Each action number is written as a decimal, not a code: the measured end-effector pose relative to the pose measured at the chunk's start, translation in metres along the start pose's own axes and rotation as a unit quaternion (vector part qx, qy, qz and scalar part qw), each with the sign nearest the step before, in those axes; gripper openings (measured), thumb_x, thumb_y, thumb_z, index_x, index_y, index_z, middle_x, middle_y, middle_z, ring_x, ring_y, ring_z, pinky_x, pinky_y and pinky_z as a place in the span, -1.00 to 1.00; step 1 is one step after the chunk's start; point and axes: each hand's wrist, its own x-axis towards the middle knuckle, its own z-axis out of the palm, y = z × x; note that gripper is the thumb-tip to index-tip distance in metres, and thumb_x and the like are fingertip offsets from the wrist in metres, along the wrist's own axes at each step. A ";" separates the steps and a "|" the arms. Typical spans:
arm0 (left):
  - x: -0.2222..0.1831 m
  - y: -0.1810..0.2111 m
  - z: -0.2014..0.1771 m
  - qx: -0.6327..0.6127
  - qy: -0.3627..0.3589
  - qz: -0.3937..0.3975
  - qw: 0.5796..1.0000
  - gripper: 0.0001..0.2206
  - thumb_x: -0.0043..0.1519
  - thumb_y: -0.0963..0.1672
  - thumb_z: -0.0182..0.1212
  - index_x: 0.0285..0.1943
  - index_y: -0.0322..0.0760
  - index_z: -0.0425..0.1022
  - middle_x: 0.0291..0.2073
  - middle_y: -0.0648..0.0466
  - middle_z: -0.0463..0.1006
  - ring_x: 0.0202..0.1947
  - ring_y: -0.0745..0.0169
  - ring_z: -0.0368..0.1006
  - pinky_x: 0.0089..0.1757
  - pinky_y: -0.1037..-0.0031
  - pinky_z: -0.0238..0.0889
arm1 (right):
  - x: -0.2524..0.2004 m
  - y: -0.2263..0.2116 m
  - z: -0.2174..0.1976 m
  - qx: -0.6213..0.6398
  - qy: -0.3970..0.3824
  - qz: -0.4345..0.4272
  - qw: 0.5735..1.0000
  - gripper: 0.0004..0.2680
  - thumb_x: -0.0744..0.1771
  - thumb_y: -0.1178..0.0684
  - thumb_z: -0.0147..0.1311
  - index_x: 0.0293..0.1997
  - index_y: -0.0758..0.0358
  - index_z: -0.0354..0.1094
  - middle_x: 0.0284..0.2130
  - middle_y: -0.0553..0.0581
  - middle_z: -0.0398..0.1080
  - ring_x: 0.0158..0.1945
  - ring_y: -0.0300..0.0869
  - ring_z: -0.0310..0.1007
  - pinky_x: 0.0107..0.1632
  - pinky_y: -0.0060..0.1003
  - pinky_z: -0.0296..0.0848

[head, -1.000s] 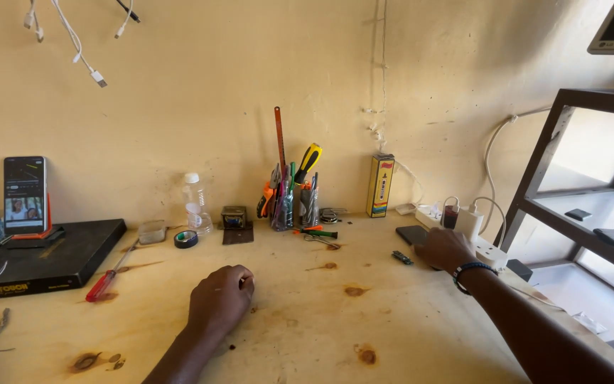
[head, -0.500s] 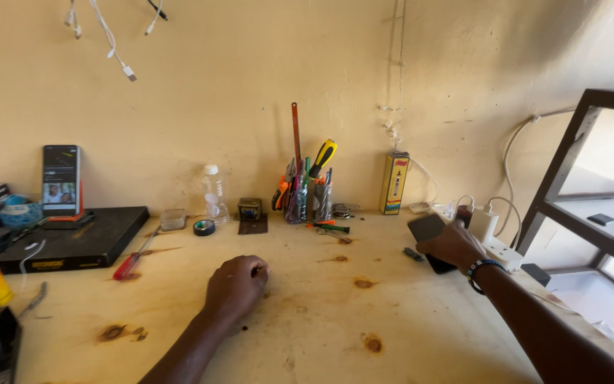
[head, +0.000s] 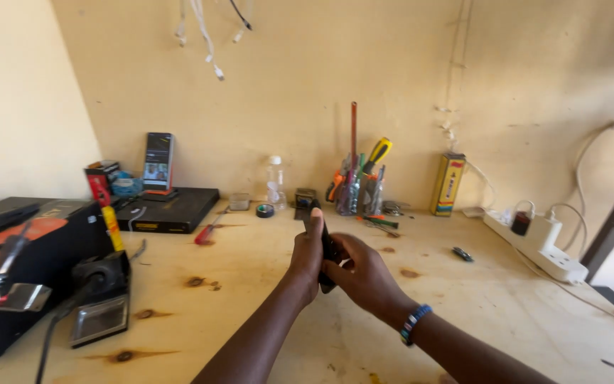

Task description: A person uses a plastic prying tool to carefully disassemble a smartphone on a repair bench.

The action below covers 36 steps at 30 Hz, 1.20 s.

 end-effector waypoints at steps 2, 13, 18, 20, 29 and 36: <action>-0.007 0.014 -0.007 -0.075 0.013 -0.016 0.997 -0.30 0.32 0.33 -0.01 -0.25 -0.35 0.45 -0.41 -0.06 0.48 -0.43 0.10 0.46 -0.25 0.29 0.54 | -0.007 0.003 -0.003 0.008 -0.040 -0.104 0.994 -0.60 0.33 -0.01 0.23 0.35 0.17 0.39 0.02 0.16 0.55 0.09 -0.09 0.58 0.09 -0.19 0.62; 0.001 0.019 -0.032 -0.296 -0.251 0.000 0.922 -0.08 0.19 0.37 0.03 0.39 -0.43 0.29 -0.39 0.02 0.44 -0.58 0.36 0.29 -0.47 0.59 0.22 | -0.023 0.006 0.002 -0.141 -0.012 -0.471 0.871 -0.68 0.40 0.20 0.15 0.31 0.54 0.33 0.26 0.39 0.35 0.25 0.23 0.40 0.28 0.10 0.48; -0.017 0.025 -0.024 -0.210 -0.191 0.013 0.959 -0.17 0.18 0.34 0.03 0.24 -0.40 0.48 -0.45 0.05 0.50 -0.60 0.37 0.31 -0.46 0.51 0.21 | -0.025 0.005 0.006 -0.113 0.024 -0.455 0.883 -0.77 0.39 0.15 0.18 0.12 0.53 0.42 0.10 0.37 0.43 0.10 0.16 0.48 0.14 0.00 0.53; -0.018 0.026 -0.020 -0.183 -0.162 -0.008 0.970 -0.14 0.14 0.36 0.02 0.28 -0.33 0.47 -0.43 0.14 0.46 -0.59 0.37 0.28 -0.51 0.41 0.14 | -0.024 0.006 0.007 -0.079 0.027 -0.423 0.902 -0.80 0.39 0.16 0.15 0.10 0.48 0.43 0.07 0.32 0.44 0.08 0.07 0.50 0.08 -0.11 0.59; -0.004 0.021 -0.018 -0.176 -0.064 0.051 0.981 -0.45 0.15 0.26 0.23 -0.14 -0.20 0.41 -0.46 0.14 0.28 -0.53 0.32 0.21 -0.42 0.47 0.11 | -0.016 0.021 0.003 -0.052 0.023 -0.339 0.939 -0.80 0.40 0.19 0.02 0.10 0.43 0.48 0.03 0.28 0.52 0.08 0.03 0.58 0.15 -0.13 0.59; 0.032 -0.005 -0.026 -0.033 0.012 0.111 0.993 -0.14 0.17 0.32 0.34 0.31 -0.44 0.46 -0.10 -0.06 0.49 -0.10 0.14 0.49 -0.08 0.41 0.34 | -0.012 0.031 0.009 0.089 -0.014 -0.256 0.962 -0.79 0.40 0.26 0.05 0.13 0.60 0.46 -0.01 0.52 0.50 -0.02 0.18 0.65 0.00 0.07 0.67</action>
